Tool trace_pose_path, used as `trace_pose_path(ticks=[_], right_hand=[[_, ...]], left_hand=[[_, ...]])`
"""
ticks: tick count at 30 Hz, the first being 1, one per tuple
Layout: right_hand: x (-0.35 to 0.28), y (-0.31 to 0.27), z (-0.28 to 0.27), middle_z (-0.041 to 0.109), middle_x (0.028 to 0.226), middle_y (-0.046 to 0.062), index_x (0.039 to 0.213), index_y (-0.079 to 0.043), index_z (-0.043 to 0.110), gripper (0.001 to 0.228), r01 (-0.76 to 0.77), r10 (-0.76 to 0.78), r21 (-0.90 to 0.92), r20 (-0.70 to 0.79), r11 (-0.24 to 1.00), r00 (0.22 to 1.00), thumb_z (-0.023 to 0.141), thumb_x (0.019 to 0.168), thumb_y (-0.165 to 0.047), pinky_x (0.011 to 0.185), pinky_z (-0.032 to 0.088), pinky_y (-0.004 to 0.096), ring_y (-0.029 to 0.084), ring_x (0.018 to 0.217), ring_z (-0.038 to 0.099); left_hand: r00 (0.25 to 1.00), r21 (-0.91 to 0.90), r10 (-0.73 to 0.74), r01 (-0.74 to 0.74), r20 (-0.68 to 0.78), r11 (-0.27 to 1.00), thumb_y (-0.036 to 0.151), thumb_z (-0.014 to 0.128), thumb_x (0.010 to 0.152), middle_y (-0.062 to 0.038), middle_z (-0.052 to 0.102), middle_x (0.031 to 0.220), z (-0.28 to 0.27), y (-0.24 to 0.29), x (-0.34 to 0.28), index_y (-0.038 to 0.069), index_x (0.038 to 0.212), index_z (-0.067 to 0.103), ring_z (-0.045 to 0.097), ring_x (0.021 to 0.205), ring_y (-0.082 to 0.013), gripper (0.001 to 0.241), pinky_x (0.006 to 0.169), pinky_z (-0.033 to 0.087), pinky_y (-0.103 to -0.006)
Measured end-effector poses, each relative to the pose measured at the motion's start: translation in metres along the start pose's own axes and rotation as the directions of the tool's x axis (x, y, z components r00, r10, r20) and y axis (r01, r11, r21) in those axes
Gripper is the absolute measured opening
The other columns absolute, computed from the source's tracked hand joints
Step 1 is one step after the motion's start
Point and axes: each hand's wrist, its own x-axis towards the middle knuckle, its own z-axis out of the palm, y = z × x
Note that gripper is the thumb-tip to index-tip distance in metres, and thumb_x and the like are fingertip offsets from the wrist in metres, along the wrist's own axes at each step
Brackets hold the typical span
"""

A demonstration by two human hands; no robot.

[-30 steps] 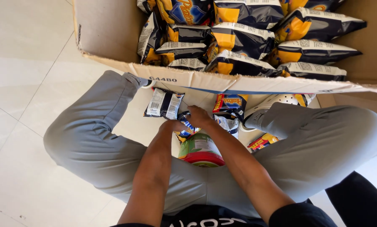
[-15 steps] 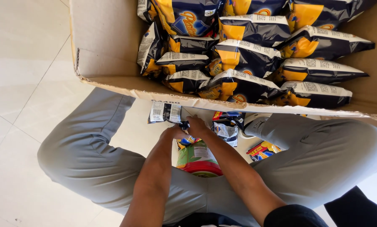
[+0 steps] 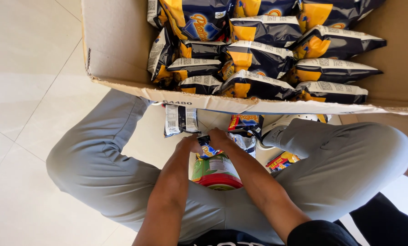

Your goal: Organizing bags of chips into a cardboard box.

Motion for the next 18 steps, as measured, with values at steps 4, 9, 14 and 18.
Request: trace_pose_path(ticks=[4,9,14,18], right_hand=[[0.0,0.006,-0.005,0.073,0.112,0.017,0.106,-0.013,0.077,0.029,0.027,-0.026,-0.023,0.023,0.999,0.999,0.072,0.078,-0.017,0.094,0.055,0.05,0.037,0.108,0.069],[-0.012,0.002,-0.024,0.074,0.108,0.02,0.104,-0.008,0.077,0.029,0.005,0.004,-0.1,0.094,0.995,0.996,0.071,0.077,-0.015,0.091,0.057,0.048,0.037,0.102,0.071],[-0.028,0.002,-0.063,0.075,0.103,0.019,0.105,-0.007,0.078,0.034,0.067,-0.063,-0.037,0.104,0.997,0.993,0.075,0.075,-0.019,0.086,0.057,0.045,0.035,0.096,0.073],[-0.05,0.001,-0.113,0.078,0.095,0.017,0.105,-0.004,0.08,0.037,0.077,-0.051,-0.124,0.199,0.989,0.979,0.077,0.076,-0.027,0.077,0.058,0.043,0.032,0.086,0.075]], left_hand=[[0.999,0.099,-0.031,0.035,-0.043,0.995,0.041,0.094,0.061,-0.015,0.052,0.152,-0.013,0.018,-0.025,0.02,0.156,0.038,0.05,0.136,-0.0376,0.112,0.106,0.044,-0.057],[0.992,0.214,-0.066,0.089,-0.11,0.973,0.044,0.094,0.062,-0.012,0.046,0.156,-0.027,0.035,-0.055,0.026,0.153,0.045,0.042,0.143,-0.0392,0.105,0.107,0.04,-0.0654],[0.989,0.213,-0.046,0.076,-0.141,0.974,0.045,0.094,0.06,-0.01,0.043,0.158,-0.041,0.049,-0.102,0.028,0.153,0.046,0.041,0.146,-0.0375,0.106,0.109,0.038,-0.0687],[0.944,0.104,0.283,-0.268,-0.171,0.958,0.049,0.101,0.051,-0.016,0.052,0.147,-0.022,0.033,-0.025,0.013,0.151,0.043,0.052,0.135,-0.0346,0.121,0.111,0.045,-0.0454]])
